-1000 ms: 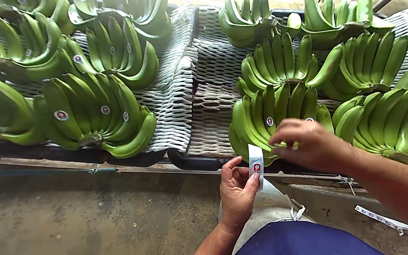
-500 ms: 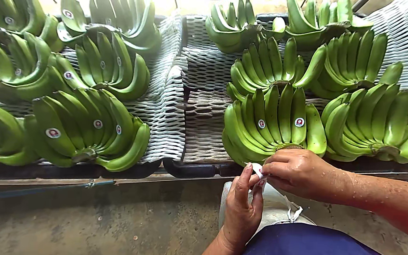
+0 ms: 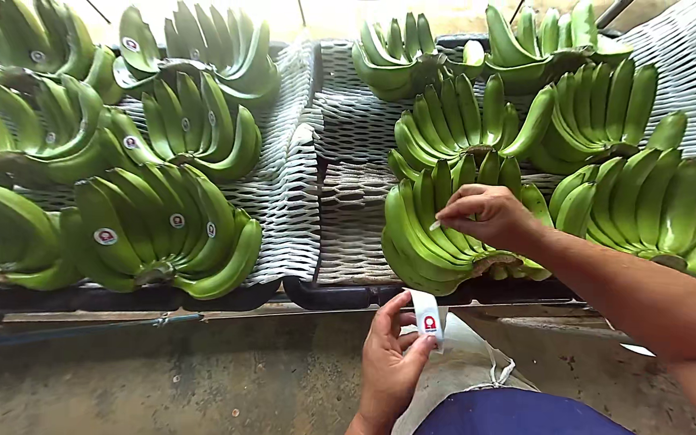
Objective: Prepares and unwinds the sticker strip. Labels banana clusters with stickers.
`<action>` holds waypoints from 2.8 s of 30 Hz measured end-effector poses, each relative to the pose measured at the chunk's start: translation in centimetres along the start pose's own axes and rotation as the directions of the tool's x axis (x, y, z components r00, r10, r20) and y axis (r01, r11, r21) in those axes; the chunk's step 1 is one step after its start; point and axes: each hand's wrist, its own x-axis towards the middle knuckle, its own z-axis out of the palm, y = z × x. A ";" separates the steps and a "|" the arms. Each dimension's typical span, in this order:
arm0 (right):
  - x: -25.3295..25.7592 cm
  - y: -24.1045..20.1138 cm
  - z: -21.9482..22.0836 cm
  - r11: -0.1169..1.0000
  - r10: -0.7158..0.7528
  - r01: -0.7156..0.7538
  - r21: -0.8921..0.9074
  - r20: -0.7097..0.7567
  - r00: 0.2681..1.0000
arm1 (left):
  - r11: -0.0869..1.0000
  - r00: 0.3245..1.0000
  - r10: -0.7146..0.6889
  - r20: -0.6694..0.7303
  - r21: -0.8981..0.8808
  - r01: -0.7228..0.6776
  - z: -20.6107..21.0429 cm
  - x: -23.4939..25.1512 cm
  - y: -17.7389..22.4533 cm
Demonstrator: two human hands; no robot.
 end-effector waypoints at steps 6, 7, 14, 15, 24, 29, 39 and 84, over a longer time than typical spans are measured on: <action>0.4 3.0 3.7 0.924 -0.243 0.232 -0.304 0.002 0.970 | 0.974 0.968 -0.178 -0.175 -0.175 0.147 -1.9 -1.1 0.0; 0.1 2.9 3.8 0.928 -0.245 0.252 -0.274 0.061 0.968 | 0.974 0.966 -0.159 -0.205 -0.191 0.120 -2.1 -1.1 0.0; -1.6 0.3 0.7 0.975 0.000 0.096 -0.200 0.429 0.903 | 0.990 0.959 0.143 -0.244 0.038 -0.138 -3.5 0.6 1.0; -1.9 0.1 0.4 0.974 0.000 0.096 -0.204 0.427 0.904 | 0.985 0.958 0.168 -0.231 0.062 -0.158 -3.6 1.2 1.4; 0.2 -9.2 -0.3 0.871 -0.446 0.438 -0.222 0.013 0.895 | 0.927 0.960 0.279 -0.001 0.260 -0.269 0.1 6.6 6.3; 1.6 -6.9 -2.3 0.857 -0.442 0.372 -0.357 -0.135 0.887 | 0.919 0.949 0.307 0.076 0.235 -0.316 3.8 8.5 7.8; 3.2 -0.4 -6.7 0.878 -0.452 0.429 -0.214 -0.069 0.890 | 0.866 0.911 0.412 -0.025 0.323 -0.383 10.2 12.2 5.7; 6.0 4.0 -8.4 0.935 -0.309 0.337 -0.112 0.216 0.926 | 0.926 0.976 0.216 -0.006 0.320 -0.203 8.1 16.3 2.2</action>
